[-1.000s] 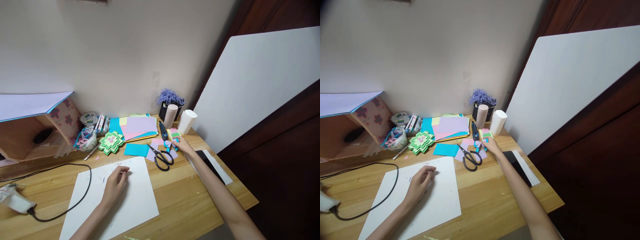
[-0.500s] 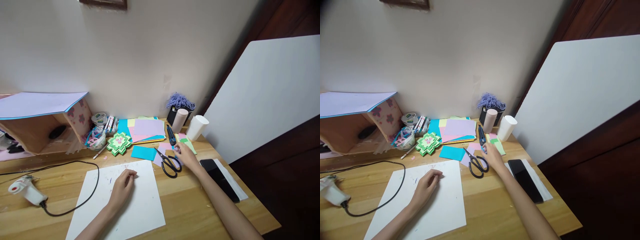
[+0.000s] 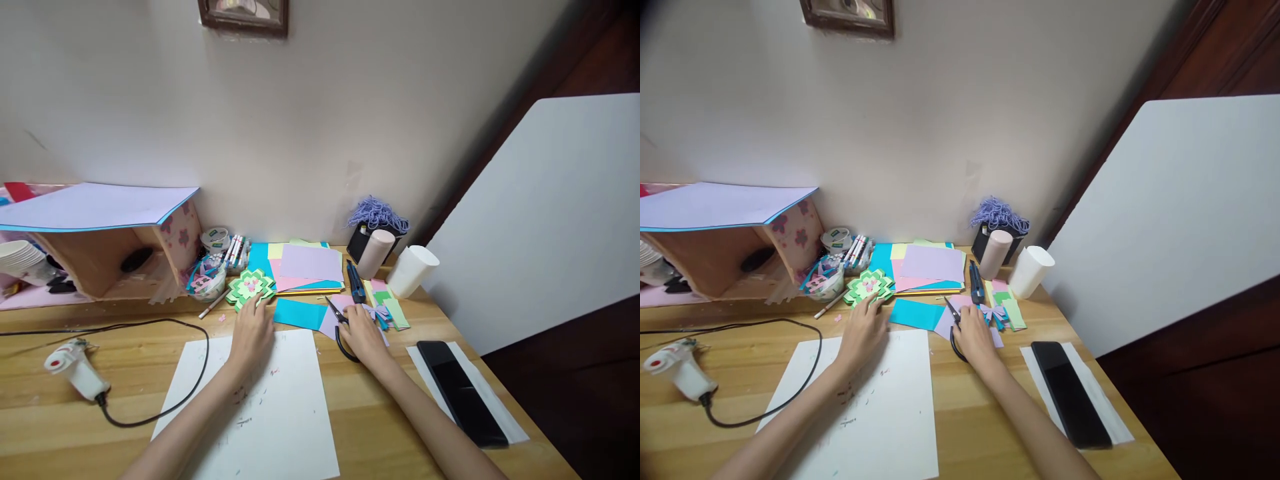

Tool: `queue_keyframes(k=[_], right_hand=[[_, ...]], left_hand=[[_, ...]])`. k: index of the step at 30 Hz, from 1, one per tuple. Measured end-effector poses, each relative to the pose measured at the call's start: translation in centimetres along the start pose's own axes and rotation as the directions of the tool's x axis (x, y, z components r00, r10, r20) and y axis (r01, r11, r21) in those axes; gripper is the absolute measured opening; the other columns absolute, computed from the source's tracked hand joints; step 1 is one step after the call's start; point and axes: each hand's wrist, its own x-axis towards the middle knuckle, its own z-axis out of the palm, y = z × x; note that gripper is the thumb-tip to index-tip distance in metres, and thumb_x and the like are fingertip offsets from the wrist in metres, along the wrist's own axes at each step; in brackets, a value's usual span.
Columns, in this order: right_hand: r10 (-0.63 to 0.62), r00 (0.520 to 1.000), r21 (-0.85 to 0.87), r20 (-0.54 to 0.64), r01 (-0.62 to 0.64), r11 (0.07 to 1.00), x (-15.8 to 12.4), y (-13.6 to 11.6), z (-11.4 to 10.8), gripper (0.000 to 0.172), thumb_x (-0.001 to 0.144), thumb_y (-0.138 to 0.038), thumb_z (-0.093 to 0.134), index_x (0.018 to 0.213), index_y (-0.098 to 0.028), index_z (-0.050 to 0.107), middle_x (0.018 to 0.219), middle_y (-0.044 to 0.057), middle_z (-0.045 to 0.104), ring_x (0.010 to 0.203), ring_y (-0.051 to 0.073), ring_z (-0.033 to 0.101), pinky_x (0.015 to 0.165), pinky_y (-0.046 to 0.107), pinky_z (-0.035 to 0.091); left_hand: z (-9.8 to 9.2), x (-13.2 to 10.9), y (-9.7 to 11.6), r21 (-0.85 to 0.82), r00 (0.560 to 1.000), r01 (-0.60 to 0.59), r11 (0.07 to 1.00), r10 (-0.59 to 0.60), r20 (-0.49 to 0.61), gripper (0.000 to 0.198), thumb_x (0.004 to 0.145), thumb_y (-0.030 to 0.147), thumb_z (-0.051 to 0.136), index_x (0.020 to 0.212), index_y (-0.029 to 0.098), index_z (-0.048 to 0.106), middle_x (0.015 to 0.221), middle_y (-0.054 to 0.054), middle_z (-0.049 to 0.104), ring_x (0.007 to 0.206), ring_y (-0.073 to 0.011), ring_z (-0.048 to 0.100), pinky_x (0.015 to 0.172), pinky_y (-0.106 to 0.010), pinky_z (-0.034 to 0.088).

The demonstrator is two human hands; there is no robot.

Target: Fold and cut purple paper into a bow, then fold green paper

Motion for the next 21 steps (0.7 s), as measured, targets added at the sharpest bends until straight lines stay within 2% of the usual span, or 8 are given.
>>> queue_keyframes(k=[2,4,6,7,9,12,17,21], right_hand=[[-0.071,0.997,0.143,-0.008,0.071,0.987,1.3,-0.8,-1.1,0.013,0.08,-0.017,0.05,0.093,-0.015,0.055,0.102,0.014,0.055,0.099,0.028,0.051,0.083,0.037,0.04],[-0.056,0.998,0.374,0.008,0.048,0.926,2.7,-1.9,-1.8,0.008,0.078,-0.016,0.052,0.085,-0.017,0.056,0.099,0.011,0.058,0.102,0.027,0.049,0.089,0.039,0.037],[0.006,0.993,0.672,0.119,-0.085,0.736,3.9,-3.3,-1.6,0.006,0.074,-0.015,0.056,0.078,-0.019,0.056,0.096,0.008,0.059,0.103,0.025,0.05,0.092,0.038,0.036],[0.002,0.985,0.73,0.175,-0.131,0.671,4.4,-4.1,-1.1,0.005,0.072,-0.016,0.058,0.076,-0.019,0.057,0.092,0.007,0.061,0.098,0.023,0.053,0.09,0.036,0.038],[-0.019,0.965,0.781,0.262,-0.201,0.591,5.3,-6.0,0.4,0.004,0.072,-0.02,0.06,0.076,-0.019,0.058,0.083,0.004,0.063,0.084,0.019,0.06,0.08,0.033,0.045],[-0.013,0.918,0.825,0.397,-0.35,0.444,6.4,-9.5,3.2,0.009,0.073,-0.024,0.06,0.077,-0.017,0.057,0.072,0.004,0.063,0.064,0.015,0.063,0.063,0.028,0.05],[0.034,0.885,0.866,0.464,-0.461,0.196,8.2,-14.3,6.2,0.019,0.081,-0.029,0.052,0.067,-0.016,0.053,0.062,0.002,0.06,0.057,0.01,0.061,0.058,0.021,0.05],[0.074,0.884,0.88,0.462,-0.467,0.092,8.6,-14.7,6.7,0.019,0.073,-0.031,0.061,0.065,-0.016,0.052,0.058,0.0,0.056,0.052,0.007,0.055,0.05,0.016,0.045]], left_hand=[[0.3,1.1,-1.0,0.099,0.999,0.011,0.995,-0.006,-0.052,0.05,0.078,0.02,0.05,0.126,0.009,0.041,0.136,-0.021,0.038,0.127,-0.0332,0.033,0.103,-0.048,0.026],[0.3,1.7,-2.0,0.142,0.996,0.062,0.988,-0.052,-0.072,0.062,0.076,0.028,0.056,0.131,0.008,0.034,0.139,-0.023,0.033,0.129,-0.0351,0.028,0.105,-0.05,0.021],[0.2,1.8,-2.7,0.113,0.989,0.137,0.984,-0.13,-0.07,0.071,0.076,0.04,0.058,0.132,0.008,0.03,0.14,-0.023,0.029,0.13,-0.0359,0.026,0.105,-0.05,0.022],[0.0,1.8,-2.9,0.077,0.979,0.199,0.977,-0.193,-0.07,0.071,0.077,0.044,0.056,0.132,0.008,0.03,0.14,-0.023,0.029,0.13,-0.0361,0.027,0.104,-0.05,0.023],[-0.3,1.7,-3.2,-0.054,0.929,0.361,0.931,-0.364,-0.07,0.067,0.079,0.047,0.052,0.129,0.007,0.033,0.136,-0.023,0.031,0.129,-0.0358,0.028,0.104,-0.05,0.024],[-0.4,1.7,-3.6,-0.33,0.813,0.54,0.774,-0.581,-0.033,0.057,0.077,0.039,0.055,0.122,0.008,0.039,0.129,-0.022,0.038,0.129,-0.0337,0.029,0.105,-0.049,0.024],[-0.2,2.9,-4.2,-0.525,0.691,0.613,0.59,-0.723,-0.005,0.052,0.071,0.027,0.063,0.113,0.008,0.042,0.127,-0.023,0.04,0.13,-0.0314,0.028,0.105,-0.044,0.026],[-0.6,3.7,-4.2,-0.695,0.604,0.608,0.384,-0.792,0.091,0.06,0.069,0.024,0.068,0.119,0.009,0.037,0.117,-0.019,0.051,0.108,-0.0231,0.053,0.09,-0.035,0.043]])
